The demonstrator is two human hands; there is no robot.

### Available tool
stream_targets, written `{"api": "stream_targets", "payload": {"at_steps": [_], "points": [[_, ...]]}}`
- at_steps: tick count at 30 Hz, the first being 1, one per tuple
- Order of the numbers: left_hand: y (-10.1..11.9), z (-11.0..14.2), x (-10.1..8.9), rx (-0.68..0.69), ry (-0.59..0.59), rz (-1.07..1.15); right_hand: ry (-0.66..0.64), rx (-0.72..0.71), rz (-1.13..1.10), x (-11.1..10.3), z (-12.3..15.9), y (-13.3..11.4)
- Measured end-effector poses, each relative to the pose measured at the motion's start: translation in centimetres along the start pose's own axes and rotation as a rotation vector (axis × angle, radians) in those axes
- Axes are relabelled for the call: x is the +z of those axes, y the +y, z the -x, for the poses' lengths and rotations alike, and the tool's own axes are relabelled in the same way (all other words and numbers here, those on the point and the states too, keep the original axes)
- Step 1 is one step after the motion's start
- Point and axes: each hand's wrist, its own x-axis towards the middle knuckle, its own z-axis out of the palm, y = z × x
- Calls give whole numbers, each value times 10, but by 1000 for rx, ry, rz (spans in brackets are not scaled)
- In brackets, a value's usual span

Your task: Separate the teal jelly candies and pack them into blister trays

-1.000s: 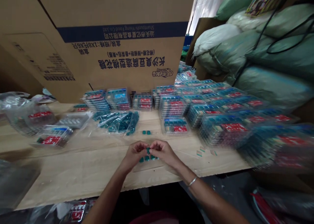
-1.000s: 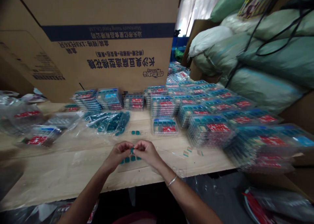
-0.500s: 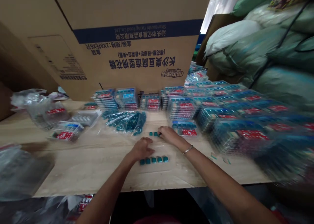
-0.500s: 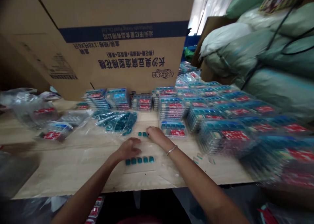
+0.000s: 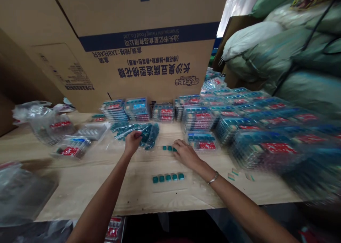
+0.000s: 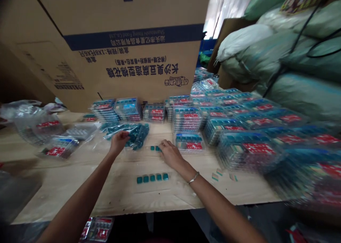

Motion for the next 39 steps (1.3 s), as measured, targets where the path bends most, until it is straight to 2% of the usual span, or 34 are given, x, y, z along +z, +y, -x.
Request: {"api": "stream_targets", "payload": {"at_steps": [3,7,10,12,16,18,21,25,30,34,37,39], "points": [[5,22,-5,-44,-5,160,111,-29,-315,7,-1,-15],[21,62,5,-166,-152,460,189,72,-785,17,-14,-44],[30,89,16,-283,-262,707,123,159,-1049,19,-16,-53],[32,101,21,-310,-309,726,35,176,-1140,19,-9,-52],[30,124,26,-253,-401,648,-86,183,-1220,18,22,-48],[31,137,26,-198,-468,624,-72,175,-1260,17,38,-50],[36,155,24,-92,-572,564,21,137,-1298,15,56,-53],[42,168,22,11,-587,451,15,87,-1325,9,67,-53],[41,171,25,-86,-640,543,-101,37,-1382,1,73,-48],[42,174,28,-133,-681,573,-194,100,-1430,5,76,-43],[43,175,30,-63,-732,439,-161,129,-1341,12,77,-42],[42,174,32,-44,-710,375,-16,123,-1154,17,79,-44]]}}
